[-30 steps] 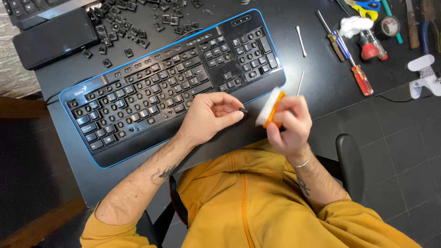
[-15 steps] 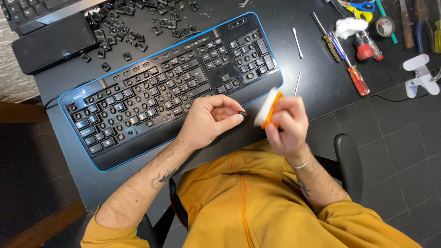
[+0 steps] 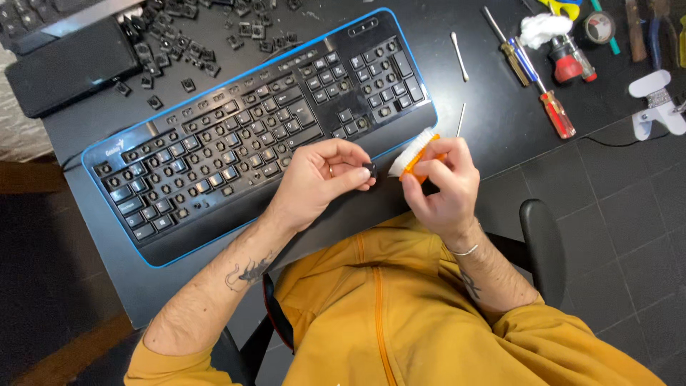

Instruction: The person removes individual keycaps from a keyboard, cleans each keycap with a small brush, and uses a thin metal tool to clean the underside. The cleaned keycaps are placed on the desk surface.

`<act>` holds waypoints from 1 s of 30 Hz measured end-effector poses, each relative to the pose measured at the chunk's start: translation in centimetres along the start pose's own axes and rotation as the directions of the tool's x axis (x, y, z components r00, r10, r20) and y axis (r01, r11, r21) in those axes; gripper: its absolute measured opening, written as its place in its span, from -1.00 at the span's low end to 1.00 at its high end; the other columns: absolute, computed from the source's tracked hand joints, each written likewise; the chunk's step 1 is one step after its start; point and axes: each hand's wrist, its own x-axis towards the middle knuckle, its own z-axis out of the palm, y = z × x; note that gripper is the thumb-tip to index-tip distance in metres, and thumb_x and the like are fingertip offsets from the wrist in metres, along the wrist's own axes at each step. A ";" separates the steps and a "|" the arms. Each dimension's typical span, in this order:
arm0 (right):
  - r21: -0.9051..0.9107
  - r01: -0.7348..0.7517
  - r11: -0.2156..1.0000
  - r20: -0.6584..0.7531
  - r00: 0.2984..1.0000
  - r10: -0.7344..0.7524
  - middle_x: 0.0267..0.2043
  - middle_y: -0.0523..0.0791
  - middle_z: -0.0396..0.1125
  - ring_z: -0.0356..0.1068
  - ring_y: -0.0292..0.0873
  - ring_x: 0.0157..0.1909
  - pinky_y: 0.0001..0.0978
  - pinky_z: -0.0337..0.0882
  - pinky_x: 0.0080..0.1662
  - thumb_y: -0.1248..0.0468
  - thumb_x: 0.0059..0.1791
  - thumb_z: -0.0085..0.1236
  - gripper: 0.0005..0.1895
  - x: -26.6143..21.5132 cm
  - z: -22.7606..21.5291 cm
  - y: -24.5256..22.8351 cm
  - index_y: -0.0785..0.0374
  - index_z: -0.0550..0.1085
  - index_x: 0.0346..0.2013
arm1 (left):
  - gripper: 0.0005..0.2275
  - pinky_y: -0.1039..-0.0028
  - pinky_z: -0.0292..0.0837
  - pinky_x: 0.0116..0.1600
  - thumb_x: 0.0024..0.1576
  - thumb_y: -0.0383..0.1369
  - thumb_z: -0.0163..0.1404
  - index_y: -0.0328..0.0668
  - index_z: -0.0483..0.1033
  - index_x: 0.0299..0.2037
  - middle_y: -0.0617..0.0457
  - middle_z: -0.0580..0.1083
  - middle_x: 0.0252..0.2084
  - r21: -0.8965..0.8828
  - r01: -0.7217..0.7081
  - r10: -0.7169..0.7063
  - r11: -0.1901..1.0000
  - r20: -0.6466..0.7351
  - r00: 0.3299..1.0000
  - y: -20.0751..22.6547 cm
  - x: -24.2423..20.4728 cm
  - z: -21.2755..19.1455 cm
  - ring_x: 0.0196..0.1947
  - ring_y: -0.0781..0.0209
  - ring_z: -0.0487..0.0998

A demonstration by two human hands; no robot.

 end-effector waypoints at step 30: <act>0.265 0.085 0.961 0.004 0.996 -0.089 -0.27 0.01 0.27 0.20 -0.14 -0.50 -0.36 0.32 -0.45 0.05 0.05 0.08 -0.62 -1.3 0.7 -1.5 0.21 0.42 -0.56 | -0.79 0.54 0.66 -0.09 0.03 -0.59 0.25 -0.36 0.65 -0.12 -0.14 0.59 -0.15 0.339 -0.142 0.127 0.930 0.067 0.990 1.6 -0.9 1.8 -0.21 0.28 0.65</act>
